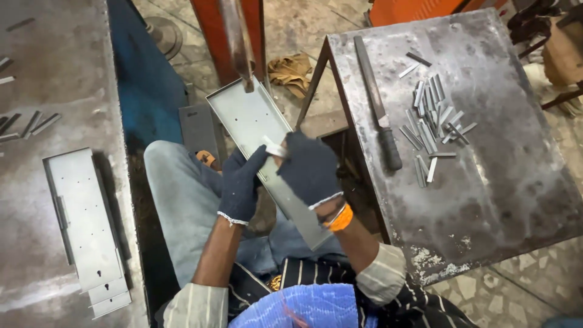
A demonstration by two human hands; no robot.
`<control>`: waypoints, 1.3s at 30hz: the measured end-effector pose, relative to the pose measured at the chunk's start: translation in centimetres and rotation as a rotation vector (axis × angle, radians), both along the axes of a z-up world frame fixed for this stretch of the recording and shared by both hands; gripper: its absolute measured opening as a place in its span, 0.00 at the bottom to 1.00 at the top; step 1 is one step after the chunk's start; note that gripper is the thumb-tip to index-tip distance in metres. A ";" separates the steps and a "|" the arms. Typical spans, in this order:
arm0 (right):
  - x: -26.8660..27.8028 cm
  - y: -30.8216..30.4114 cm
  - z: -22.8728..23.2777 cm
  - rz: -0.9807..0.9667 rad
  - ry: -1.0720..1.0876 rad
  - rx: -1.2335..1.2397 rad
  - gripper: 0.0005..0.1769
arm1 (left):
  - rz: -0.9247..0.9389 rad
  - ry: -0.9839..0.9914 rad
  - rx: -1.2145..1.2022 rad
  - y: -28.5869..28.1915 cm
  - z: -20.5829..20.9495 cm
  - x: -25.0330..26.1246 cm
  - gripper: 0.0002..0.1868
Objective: Assembling metal enclosures by spot welding small brackets onto a metal tray component.
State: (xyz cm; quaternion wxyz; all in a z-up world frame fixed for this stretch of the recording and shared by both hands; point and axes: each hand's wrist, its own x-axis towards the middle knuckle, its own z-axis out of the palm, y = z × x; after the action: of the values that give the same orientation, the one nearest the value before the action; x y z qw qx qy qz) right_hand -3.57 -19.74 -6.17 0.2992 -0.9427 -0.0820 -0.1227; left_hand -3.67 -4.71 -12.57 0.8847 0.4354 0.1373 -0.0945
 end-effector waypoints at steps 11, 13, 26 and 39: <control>-1.9 2.2 2.3 0.002 -0.249 -0.005 0.07 | 0.134 -0.123 0.194 0.9 1.0 -0.8 0.14; -2.3 2.9 2.5 -0.009 -0.270 -0.072 0.06 | 0.154 -0.137 0.286 0.9 1.6 -0.9 0.14; -1.8 1.4 3.9 0.031 -0.274 0.028 0.12 | 0.225 -0.081 0.341 2.7 5.4 -2.5 0.17; 0.1 0.8 7.5 0.157 -0.170 0.012 0.11 | 0.113 -0.339 0.548 4.1 11.7 0.2 0.21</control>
State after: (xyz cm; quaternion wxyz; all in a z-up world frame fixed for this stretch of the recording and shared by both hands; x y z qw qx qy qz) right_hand -3.48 -18.90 1.37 0.3056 -0.9178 -0.1798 -0.1788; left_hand -3.51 -0.65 -0.90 0.7486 0.6586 0.0323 0.0692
